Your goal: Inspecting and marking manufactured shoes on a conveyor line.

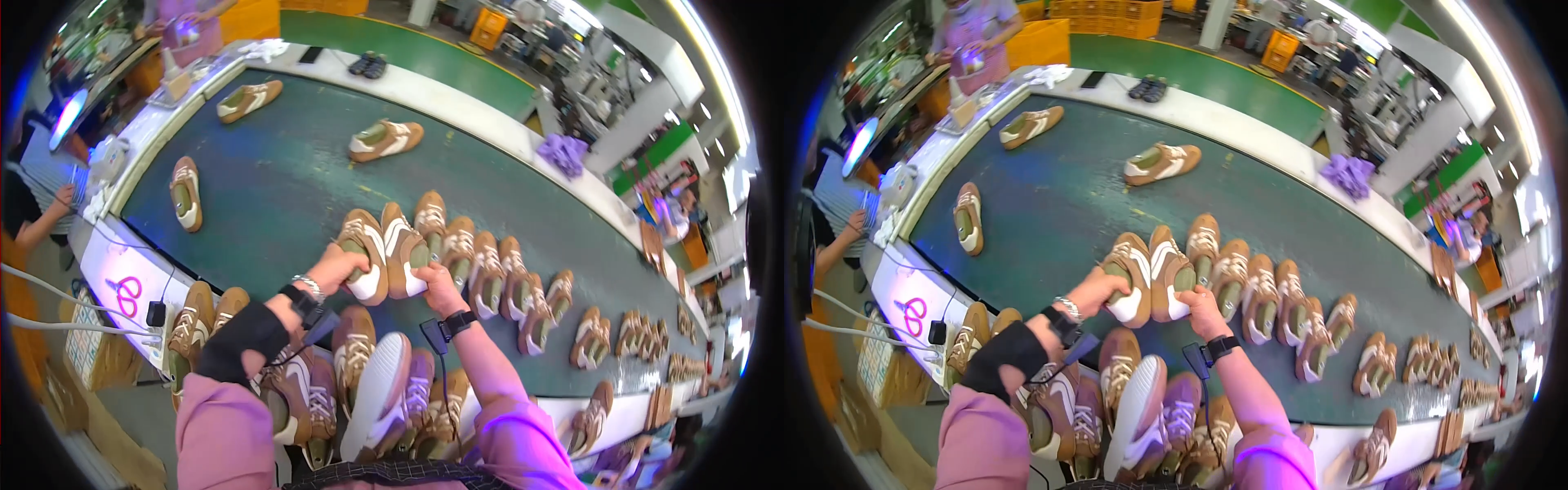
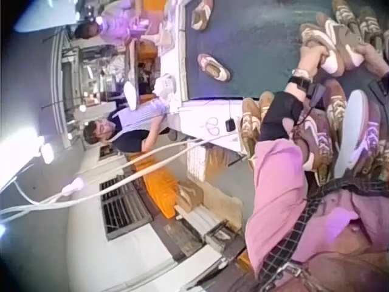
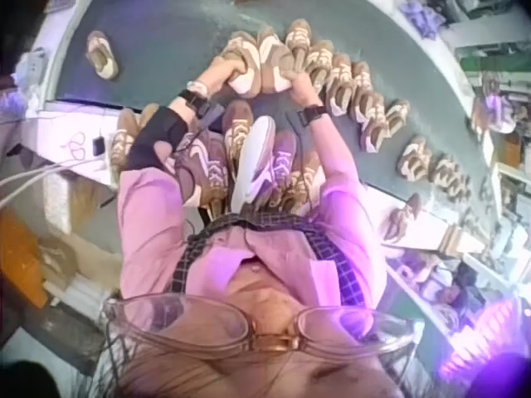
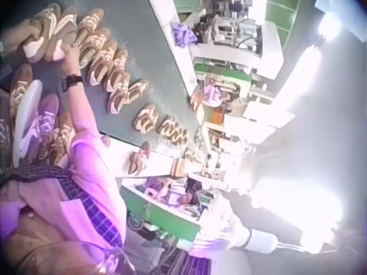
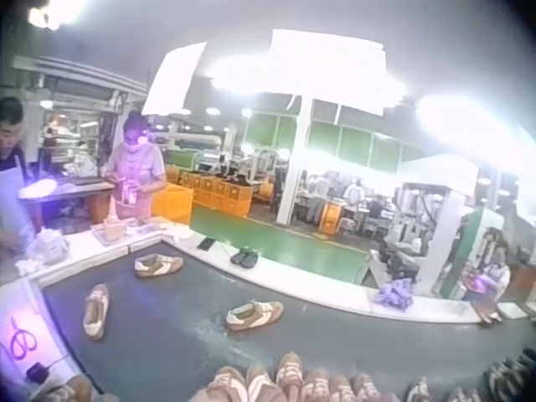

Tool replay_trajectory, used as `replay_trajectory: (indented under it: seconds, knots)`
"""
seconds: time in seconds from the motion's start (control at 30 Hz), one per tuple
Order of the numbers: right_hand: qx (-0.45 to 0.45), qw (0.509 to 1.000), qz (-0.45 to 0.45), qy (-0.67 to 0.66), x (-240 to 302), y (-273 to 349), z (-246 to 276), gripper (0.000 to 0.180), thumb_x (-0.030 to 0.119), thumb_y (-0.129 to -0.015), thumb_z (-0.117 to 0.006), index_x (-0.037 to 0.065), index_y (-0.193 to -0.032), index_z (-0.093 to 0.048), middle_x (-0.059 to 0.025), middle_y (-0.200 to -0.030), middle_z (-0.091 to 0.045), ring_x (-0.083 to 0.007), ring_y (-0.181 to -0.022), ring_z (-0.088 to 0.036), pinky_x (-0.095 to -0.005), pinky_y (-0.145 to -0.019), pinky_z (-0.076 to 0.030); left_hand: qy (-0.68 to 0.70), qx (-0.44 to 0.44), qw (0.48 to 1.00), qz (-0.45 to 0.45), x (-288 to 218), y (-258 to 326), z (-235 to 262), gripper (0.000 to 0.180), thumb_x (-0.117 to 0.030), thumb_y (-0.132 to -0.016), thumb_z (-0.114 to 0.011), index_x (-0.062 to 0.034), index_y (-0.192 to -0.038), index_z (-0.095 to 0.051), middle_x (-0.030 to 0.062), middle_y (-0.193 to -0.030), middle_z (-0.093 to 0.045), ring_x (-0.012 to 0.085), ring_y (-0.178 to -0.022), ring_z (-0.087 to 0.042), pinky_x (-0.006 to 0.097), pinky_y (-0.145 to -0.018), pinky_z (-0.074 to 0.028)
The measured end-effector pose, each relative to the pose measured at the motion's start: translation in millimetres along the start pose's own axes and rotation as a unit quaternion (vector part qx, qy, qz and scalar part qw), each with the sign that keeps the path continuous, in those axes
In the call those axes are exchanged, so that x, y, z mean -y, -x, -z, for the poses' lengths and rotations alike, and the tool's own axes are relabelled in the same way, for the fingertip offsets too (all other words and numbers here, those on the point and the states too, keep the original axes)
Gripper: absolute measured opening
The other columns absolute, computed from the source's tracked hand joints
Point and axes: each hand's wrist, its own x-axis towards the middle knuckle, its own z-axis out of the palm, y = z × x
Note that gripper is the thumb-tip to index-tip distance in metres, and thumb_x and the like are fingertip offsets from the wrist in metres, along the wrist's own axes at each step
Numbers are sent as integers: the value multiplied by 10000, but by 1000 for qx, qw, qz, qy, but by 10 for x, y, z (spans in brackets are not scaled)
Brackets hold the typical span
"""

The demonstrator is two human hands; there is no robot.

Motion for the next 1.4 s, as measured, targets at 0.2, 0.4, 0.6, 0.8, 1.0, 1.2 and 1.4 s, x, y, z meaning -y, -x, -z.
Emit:
replay_trajectory:
  seconds: [0.2, 0.4, 0.6, 0.8, 1.0, 1.2, 1.4]
  knots:
    - [47, 976, 159, -144, 421, 1672, 21, 458, 58, -825, -596, -1, -1250, -438, -96, -1153, -579, -198, -1022, -589, -349, -892, -475, -149, 128, 970, -143, -720, 1059, -915, 418, -36, -646, -625, 3, -1059, -569, 45, -910, -611, 129, -778, -600, 269, -696, -507]
    - [-54, 959, 228, -162, 483, 3574, 497, 433, 105, -827, -565, -38, -1222, -463, -94, -1072, -595, -166, -949, -607, -299, -851, -483, -96, 271, 958, -8, -576, 2119, -2119, 438, -70, -703, -630, 8, -1121, -528, 76, -990, -604, 158, -858, -617, 286, -781, -510]
    - [-230, 938, 237, -102, -13, 4944, 1239, 465, 121, -732, -599, -43, -1160, -518, -92, -1024, -610, -167, -894, -605, -288, -811, -480, -132, 341, 929, 50, 534, 2246, -3146, 468, -42, -714, -670, 17, -1143, -495, 76, -994, -594, 163, -865, -617, 307, -749, -529]
    - [-440, 873, 187, 97, -440, 5633, 1938, 392, 135, -681, -667, -19, -1027, -571, -34, -896, -592, -119, -788, -554, -273, -705, -458, -294, 289, 910, -40, 1778, 2242, -4297, 676, -191, -660, -765, 106, -1116, -364, 166, -944, -571, 204, -707, -611, 308, -496, -505]
    - [-547, 751, 62, 365, -1273, 5624, 2646, 370, 280, -670, -689, 13, -898, -570, -209, -753, -609, -366, -693, -601, -406, -681, -482, -422, 381, 822, 35, 2694, 2020, -4788, 554, -191, -722, -747, 131, -1049, -437, 125, -841, -594, 166, -659, -606, 275, -507, -497]
    - [-604, 503, 174, 593, -680, 5404, 3050, 830, 109, -636, -755, -77, -1320, -323, -274, -1281, -441, -422, -1184, -436, -450, -1021, -345, -386, 433, 813, -57, 2080, 2061, -4190, 587, -204, -793, -705, 68, -1237, -435, 141, -997, -574, 184, -886, -601, 309, -778, -509]
    - [-562, 422, 3, 711, -998, 5309, 4119, 970, 126, -612, -665, -58, -1427, -172, -253, -1464, -240, -418, -1376, -171, -509, -1130, -74, -381, 314, 868, -57, 940, 2471, -3060, 513, -179, -851, -642, -10, -1295, -448, 89, -1072, -553, 152, -1032, -535, 288, -847, -483]
